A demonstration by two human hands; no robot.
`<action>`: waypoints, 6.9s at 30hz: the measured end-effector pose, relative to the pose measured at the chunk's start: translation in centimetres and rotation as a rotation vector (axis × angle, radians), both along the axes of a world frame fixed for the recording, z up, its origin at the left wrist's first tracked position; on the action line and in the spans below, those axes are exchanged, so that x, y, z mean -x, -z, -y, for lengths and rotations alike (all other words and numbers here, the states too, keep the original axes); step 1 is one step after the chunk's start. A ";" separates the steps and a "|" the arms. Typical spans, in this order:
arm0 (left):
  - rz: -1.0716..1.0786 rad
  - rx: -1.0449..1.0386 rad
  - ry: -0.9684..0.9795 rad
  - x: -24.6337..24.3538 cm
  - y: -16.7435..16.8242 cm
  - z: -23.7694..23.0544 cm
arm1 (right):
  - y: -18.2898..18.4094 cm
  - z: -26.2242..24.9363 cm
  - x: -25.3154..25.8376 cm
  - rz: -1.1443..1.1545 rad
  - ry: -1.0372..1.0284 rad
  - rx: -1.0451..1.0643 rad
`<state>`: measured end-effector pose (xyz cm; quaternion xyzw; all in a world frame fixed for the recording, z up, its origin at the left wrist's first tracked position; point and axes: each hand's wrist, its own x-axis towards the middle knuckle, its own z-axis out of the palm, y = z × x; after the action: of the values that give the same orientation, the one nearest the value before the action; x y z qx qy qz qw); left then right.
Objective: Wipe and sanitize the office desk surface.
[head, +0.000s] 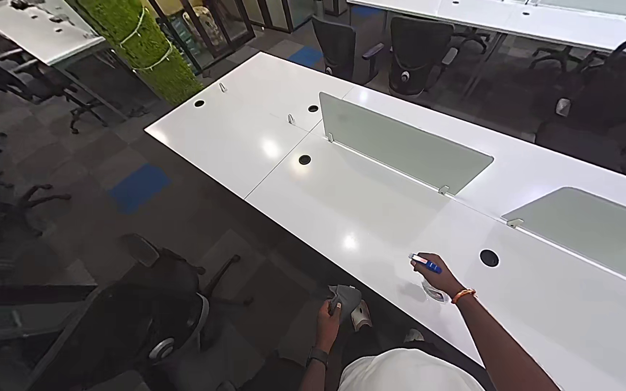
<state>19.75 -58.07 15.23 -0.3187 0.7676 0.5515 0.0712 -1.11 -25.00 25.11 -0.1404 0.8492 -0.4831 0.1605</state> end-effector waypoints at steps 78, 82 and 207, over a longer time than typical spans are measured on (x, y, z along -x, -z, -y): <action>-0.461 -0.171 0.578 -7.4 -16.1 -34.9 | -8.0 -32.0 -20.8 -0.204 -0.175 0.328; -0.609 -0.332 0.371 -7.3 -17.3 -36.0 | -6.4 -33.0 -21.9 -0.020 -0.089 0.426; -0.136 0.556 0.204 1.2 11.1 -27.7 | 23.5 -8.1 -9.0 -0.283 -0.428 -0.335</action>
<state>18.50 -30.39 4.11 -0.2098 0.9201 0.3305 -0.0153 7.91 -16.91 1.65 -0.3534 0.8821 -0.2674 0.1596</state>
